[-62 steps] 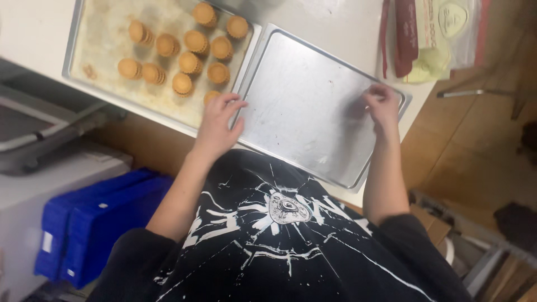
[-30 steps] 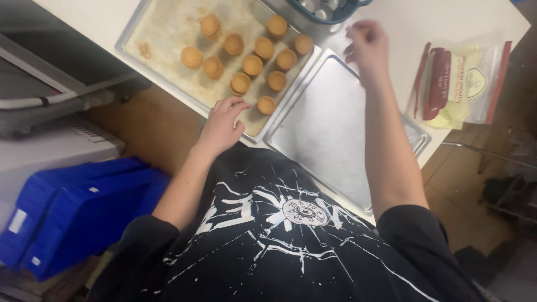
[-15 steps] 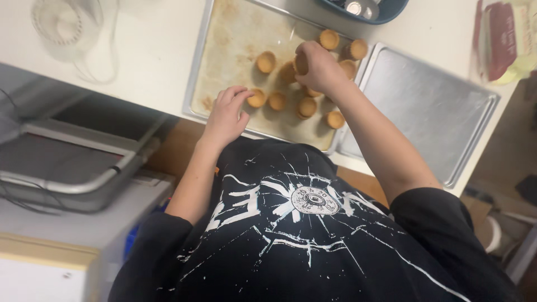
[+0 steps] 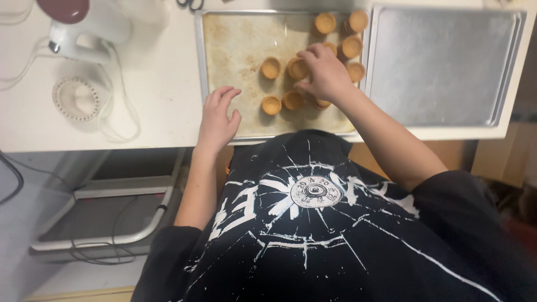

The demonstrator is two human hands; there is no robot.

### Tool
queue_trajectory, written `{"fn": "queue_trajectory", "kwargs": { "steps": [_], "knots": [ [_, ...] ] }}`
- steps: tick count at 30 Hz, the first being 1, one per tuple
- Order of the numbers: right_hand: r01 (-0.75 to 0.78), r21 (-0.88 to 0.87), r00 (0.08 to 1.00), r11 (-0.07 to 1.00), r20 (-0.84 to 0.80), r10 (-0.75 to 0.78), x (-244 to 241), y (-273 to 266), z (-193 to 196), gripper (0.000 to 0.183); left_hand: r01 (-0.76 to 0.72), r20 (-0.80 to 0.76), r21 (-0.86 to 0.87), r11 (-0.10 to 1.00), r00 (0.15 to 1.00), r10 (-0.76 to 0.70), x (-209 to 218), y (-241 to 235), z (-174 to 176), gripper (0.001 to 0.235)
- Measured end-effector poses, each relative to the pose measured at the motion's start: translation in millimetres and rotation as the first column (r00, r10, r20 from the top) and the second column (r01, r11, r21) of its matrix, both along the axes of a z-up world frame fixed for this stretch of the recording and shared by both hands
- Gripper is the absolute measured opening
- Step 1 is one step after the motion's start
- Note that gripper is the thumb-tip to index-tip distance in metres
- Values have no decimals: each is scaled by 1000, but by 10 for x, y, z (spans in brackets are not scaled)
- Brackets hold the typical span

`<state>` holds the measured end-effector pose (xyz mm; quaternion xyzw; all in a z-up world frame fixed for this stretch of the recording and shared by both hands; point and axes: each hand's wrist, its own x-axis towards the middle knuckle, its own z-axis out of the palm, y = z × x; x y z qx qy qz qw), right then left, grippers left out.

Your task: The person places small baked cupcake liners from a metal baking tray into a plastic bag labeled 'Frozen Dough'. They handle the liners one at a time, stacking them in their hand before inserting them into the bag. The person then seals the bag and places it on the tray.

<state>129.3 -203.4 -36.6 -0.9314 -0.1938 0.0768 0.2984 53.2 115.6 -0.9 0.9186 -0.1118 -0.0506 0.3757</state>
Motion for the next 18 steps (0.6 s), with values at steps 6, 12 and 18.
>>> {"fn": "queue_trajectory", "kwargs": {
  "steps": [6, 12, 18],
  "knots": [
    [481, 306, 877, 822, -152, -456, -805, -588, -378, 28, 179, -158, 66, 982, 973, -167, 5, -71, -242, 49],
    [804, 307, 594, 508, -405, -695, -1439, -1192, -954, 30, 224, -162, 66, 972, 964, -211, -6, -316, -533, 77],
    [834, 303, 549, 462, -546, -633, -1462, -1209, -1332, 49, 195, -161, 161, 967, 972, -170, -38, -563, -799, 93]
  ]
}}
